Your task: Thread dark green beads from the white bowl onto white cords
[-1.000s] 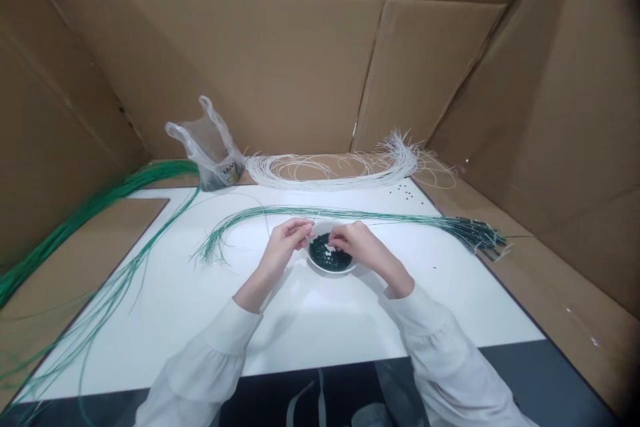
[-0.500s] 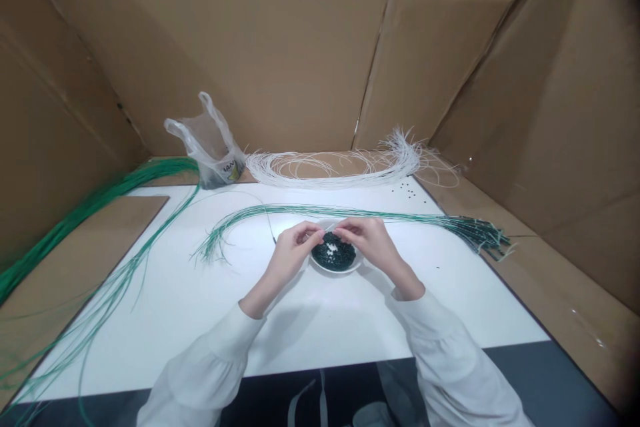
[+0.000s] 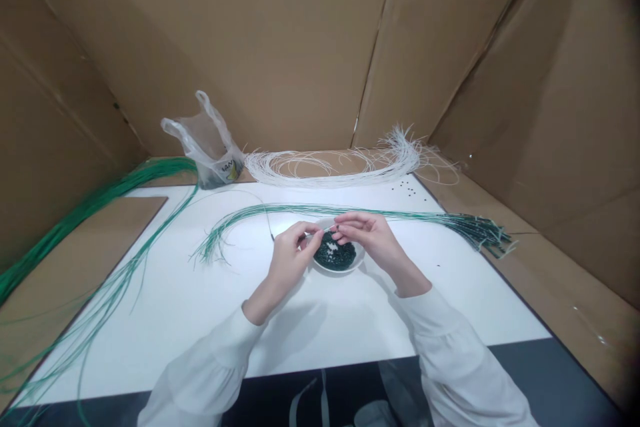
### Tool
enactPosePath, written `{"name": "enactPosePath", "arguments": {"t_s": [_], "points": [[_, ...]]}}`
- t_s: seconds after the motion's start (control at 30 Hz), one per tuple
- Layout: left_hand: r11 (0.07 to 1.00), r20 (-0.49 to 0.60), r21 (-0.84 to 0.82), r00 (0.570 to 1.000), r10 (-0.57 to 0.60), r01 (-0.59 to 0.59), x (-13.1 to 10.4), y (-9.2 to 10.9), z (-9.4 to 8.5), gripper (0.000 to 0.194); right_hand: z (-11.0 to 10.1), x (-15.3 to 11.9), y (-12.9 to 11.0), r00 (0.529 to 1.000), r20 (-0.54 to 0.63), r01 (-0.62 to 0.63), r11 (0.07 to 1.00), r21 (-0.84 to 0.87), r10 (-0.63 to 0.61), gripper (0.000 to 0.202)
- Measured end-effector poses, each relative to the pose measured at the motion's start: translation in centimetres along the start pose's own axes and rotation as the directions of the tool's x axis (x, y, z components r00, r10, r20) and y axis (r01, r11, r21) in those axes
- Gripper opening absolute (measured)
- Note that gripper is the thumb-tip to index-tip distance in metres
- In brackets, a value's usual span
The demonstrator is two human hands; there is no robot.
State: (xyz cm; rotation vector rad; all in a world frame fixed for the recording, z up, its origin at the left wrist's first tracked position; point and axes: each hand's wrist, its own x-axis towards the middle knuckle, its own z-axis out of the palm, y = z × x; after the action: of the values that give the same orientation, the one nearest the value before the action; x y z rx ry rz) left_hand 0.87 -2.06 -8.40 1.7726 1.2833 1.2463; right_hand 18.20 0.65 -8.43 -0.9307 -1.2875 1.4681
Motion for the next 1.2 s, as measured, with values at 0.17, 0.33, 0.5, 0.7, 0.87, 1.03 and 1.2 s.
{"name": "enactPosePath", "arguments": {"t_s": [0.17,0.33,0.5,0.7,0.87,1.03,1.2], "points": [[0.999,0.005,0.034,0.999,0.033,-0.033,-0.11,0.18,0.09,0.017,0.03,0.09,0.11,1.0,-0.003,0.007,1.0,0.003,-0.007,0.024],[0.997,0.011,0.062,0.999,0.051,-0.052,-0.16,0.19,0.11,0.018,0.04,0.23,0.15,0.999,0.032,0.015,0.999,0.044,-0.016,0.019],[0.996,0.015,0.071,0.998,0.056,-0.057,-0.22,0.11,0.18,0.018,0.28,0.15,0.02,0.997,0.076,0.006,0.992,0.126,-0.016,0.017],[0.994,0.012,0.091,0.998,0.064,-0.065,-0.23,0.23,0.21,0.019,0.53,0.07,-0.07,1.0,0.013,-0.028,0.99,0.138,0.027,0.018],[0.991,0.006,0.11,0.997,0.071,-0.071,-0.24,0.15,0.21,0.018,0.52,0.03,-0.09,0.999,0.002,-0.049,0.989,0.137,0.049,0.018],[0.99,0.009,0.112,0.996,0.086,-0.086,-0.29,-0.09,0.31,0.016,0.49,0.06,-0.13,0.998,0.001,-0.063,0.983,0.172,0.063,0.02],[0.989,0.008,0.116,0.995,0.096,-0.096,-0.29,-0.08,0.23,0.015,0.47,0.19,0.11,0.998,-0.012,-0.058,0.985,0.161,0.06,0.017]]}}
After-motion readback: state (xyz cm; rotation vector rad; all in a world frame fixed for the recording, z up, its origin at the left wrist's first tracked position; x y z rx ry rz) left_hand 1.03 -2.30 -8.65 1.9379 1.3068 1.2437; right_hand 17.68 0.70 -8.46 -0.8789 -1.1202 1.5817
